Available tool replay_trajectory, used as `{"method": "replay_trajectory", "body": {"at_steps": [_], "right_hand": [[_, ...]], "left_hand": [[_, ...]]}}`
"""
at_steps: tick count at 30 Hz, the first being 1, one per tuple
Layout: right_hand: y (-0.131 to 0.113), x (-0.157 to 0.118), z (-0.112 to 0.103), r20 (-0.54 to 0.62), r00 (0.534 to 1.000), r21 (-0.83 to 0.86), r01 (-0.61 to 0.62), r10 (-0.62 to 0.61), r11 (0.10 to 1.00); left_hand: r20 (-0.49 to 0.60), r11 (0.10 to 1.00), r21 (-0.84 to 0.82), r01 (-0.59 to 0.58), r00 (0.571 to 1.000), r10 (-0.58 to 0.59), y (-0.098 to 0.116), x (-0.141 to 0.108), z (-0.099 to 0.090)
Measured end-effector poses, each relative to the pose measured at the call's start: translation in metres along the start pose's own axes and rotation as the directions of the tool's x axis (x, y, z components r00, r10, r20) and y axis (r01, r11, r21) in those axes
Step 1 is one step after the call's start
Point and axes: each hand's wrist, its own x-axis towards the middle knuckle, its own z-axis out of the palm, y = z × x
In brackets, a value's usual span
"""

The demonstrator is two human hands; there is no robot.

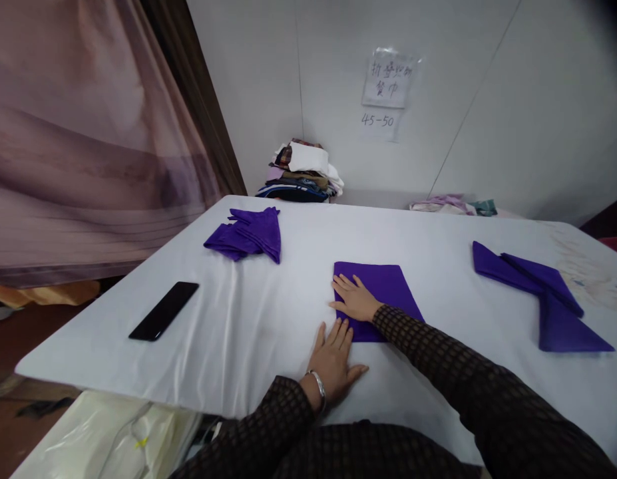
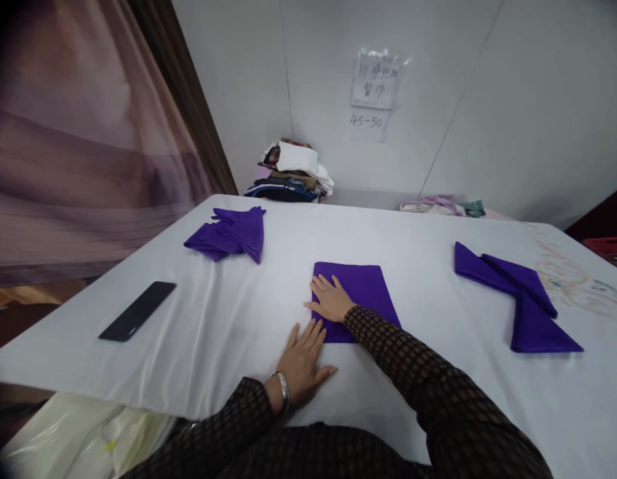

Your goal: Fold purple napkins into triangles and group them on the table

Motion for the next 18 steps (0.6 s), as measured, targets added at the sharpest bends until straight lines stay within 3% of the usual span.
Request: {"method": "replay_trajectory", "body": {"at_steps": [10,18], "right_hand": [[0.013,0.033,-0.004,-0.006,0.998,-0.002,-0.069,0.069,0.998],[0.018,0.043,0.002,-0.031,0.996,0.002,-0.087,0.087,0.996]], "left_hand": [[0.045,0.999,-0.042,0.002,0.999,0.0,0.001,0.0,-0.003],[0.064,0.999,-0.043,0.007,0.998,-0.004,0.0,0.001,-0.003]]}}
